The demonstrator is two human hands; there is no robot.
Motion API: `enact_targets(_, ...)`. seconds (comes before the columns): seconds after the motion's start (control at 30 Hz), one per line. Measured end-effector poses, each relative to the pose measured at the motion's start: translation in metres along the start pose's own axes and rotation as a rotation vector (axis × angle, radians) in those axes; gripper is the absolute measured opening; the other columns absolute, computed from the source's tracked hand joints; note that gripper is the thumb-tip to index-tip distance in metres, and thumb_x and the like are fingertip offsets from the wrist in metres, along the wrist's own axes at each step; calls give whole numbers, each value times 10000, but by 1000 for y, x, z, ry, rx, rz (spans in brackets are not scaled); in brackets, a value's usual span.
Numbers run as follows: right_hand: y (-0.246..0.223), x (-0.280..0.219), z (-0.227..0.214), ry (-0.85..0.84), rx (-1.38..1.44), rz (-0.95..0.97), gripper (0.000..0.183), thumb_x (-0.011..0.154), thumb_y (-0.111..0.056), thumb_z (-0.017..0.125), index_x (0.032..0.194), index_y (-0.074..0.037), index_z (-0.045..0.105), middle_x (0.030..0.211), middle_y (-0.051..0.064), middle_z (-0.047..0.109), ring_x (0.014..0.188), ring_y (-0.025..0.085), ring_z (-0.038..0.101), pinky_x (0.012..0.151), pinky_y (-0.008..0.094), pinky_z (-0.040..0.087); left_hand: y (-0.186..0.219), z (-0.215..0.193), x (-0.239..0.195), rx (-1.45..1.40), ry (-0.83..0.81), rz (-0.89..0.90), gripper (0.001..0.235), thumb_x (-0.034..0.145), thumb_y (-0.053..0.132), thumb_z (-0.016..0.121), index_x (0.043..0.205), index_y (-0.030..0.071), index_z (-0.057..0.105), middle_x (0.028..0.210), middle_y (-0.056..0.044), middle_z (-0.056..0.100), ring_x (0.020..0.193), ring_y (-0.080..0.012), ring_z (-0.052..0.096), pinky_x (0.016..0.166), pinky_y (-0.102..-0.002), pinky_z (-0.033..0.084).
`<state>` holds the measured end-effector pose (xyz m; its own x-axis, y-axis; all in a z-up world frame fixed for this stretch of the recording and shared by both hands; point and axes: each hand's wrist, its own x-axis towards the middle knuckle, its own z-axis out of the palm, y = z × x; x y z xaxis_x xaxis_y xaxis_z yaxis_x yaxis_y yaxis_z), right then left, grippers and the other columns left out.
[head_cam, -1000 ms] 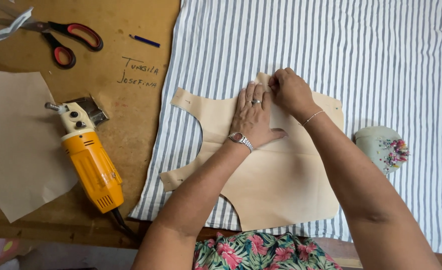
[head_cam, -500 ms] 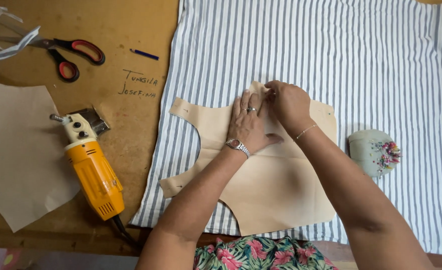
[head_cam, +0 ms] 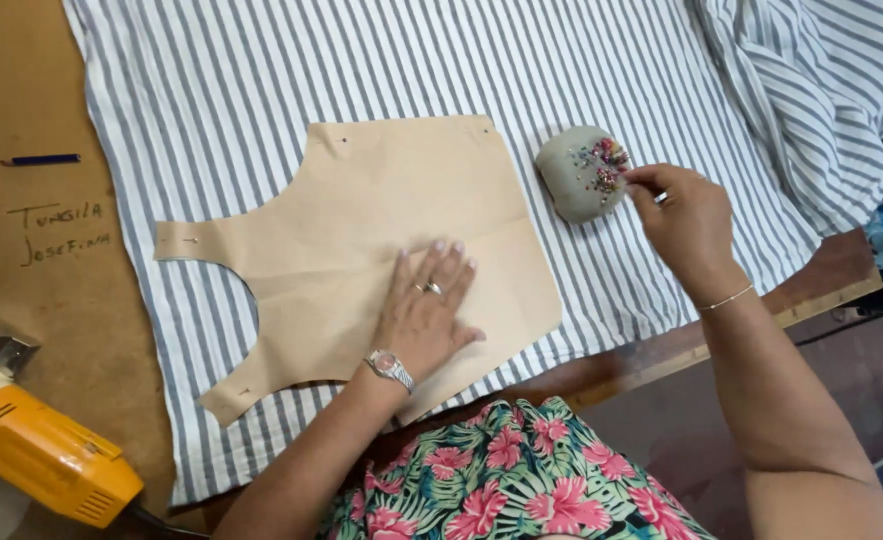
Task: The person is laying out a paper pattern on striped fabric, pinning it in place, and marking the outline with a pen in preparation for cutting.
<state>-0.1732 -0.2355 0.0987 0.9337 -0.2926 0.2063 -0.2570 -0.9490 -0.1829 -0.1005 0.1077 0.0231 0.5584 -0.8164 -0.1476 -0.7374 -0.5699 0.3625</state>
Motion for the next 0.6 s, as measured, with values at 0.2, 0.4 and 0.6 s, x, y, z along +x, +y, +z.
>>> enact_targets(0.2,17,2,-6,-11,-76,8,146,1034,-73,754,1162,-123,803,982,26,768,982,204,737,826,292,573,33,57,-25,49,1,228,795,956,660,405,1587,190,286,1694,-109,167,1566,-343,71,1219,-687,-53)
enact_targets(0.4,9,6,4,-15,-223,-116,125,1007,-102,787,1118,-151,817,947,1,765,931,165,743,800,255,580,35,74,-40,76,78,284,855,918,759,328,1597,244,267,1693,-73,186,1566,-322,103,1232,-678,-23)
enact_targets(0.6,42,21,31,-99,-116,-116,136,1086,-205,668,1159,-133,756,1090,103,701,913,354,674,643,528,494,40,74,-57,109,107,362,894,901,790,418,1601,249,288,1690,-54,224,1565,-311,142,1224,-673,17)
